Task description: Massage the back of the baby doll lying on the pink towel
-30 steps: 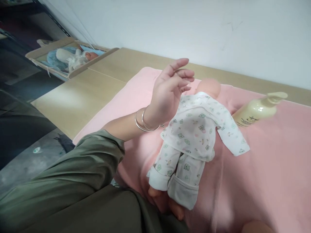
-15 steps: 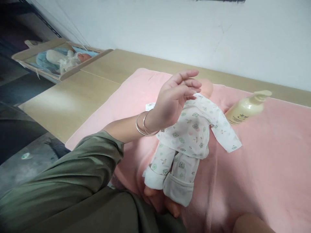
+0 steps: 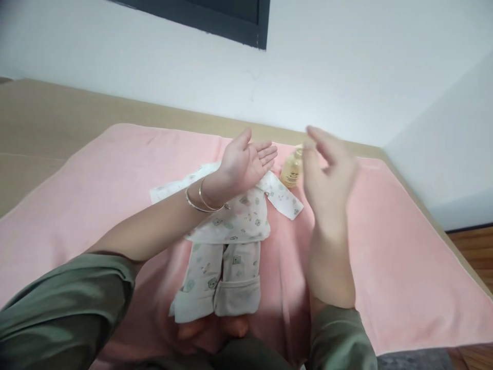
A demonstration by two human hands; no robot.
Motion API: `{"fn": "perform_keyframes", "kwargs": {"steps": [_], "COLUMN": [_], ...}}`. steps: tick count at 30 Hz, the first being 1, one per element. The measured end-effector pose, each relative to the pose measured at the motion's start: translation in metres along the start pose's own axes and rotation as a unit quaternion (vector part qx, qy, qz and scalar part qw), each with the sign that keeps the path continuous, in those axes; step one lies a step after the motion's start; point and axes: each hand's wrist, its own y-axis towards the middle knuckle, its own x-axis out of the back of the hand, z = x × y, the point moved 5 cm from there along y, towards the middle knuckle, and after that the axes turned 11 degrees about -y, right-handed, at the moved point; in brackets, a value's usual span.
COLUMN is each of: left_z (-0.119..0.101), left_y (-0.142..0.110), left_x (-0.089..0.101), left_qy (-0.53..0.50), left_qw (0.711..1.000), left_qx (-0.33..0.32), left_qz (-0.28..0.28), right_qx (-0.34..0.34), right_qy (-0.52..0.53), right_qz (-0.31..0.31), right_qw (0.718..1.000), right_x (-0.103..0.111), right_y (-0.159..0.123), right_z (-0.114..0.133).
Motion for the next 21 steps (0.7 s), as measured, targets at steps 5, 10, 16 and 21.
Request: {"fn": "perform_keyframes", "kwargs": {"steps": [5,10,16,21], "left_z": [0.015,0.025,0.025,0.022], "left_y": [0.016,0.017,0.015,0.027], "left_x": [-0.008,-0.004,0.003,0.002], "left_qy": [-0.043,-0.057,-0.073,-0.086], "left_qw": [0.996,0.994,0.993,0.991], "left_qx": [0.073,0.097,0.097,0.099], "left_qz": [0.0,-0.001,-0.006,-0.006], "right_qx": [-0.032,-0.01,0.013,0.046], "right_qy": [-0.067,-0.123,-0.169,-0.237], "right_qz": [0.063,0.097,0.108,0.074], "right_qw": [0.995,0.988,0.98,0.968], "right_x": [-0.053,-0.073,-0.08,-0.085], "right_y": [0.022,0.023,0.019,0.018], "right_z": [-0.011,-0.02,-0.026,-0.022]}}
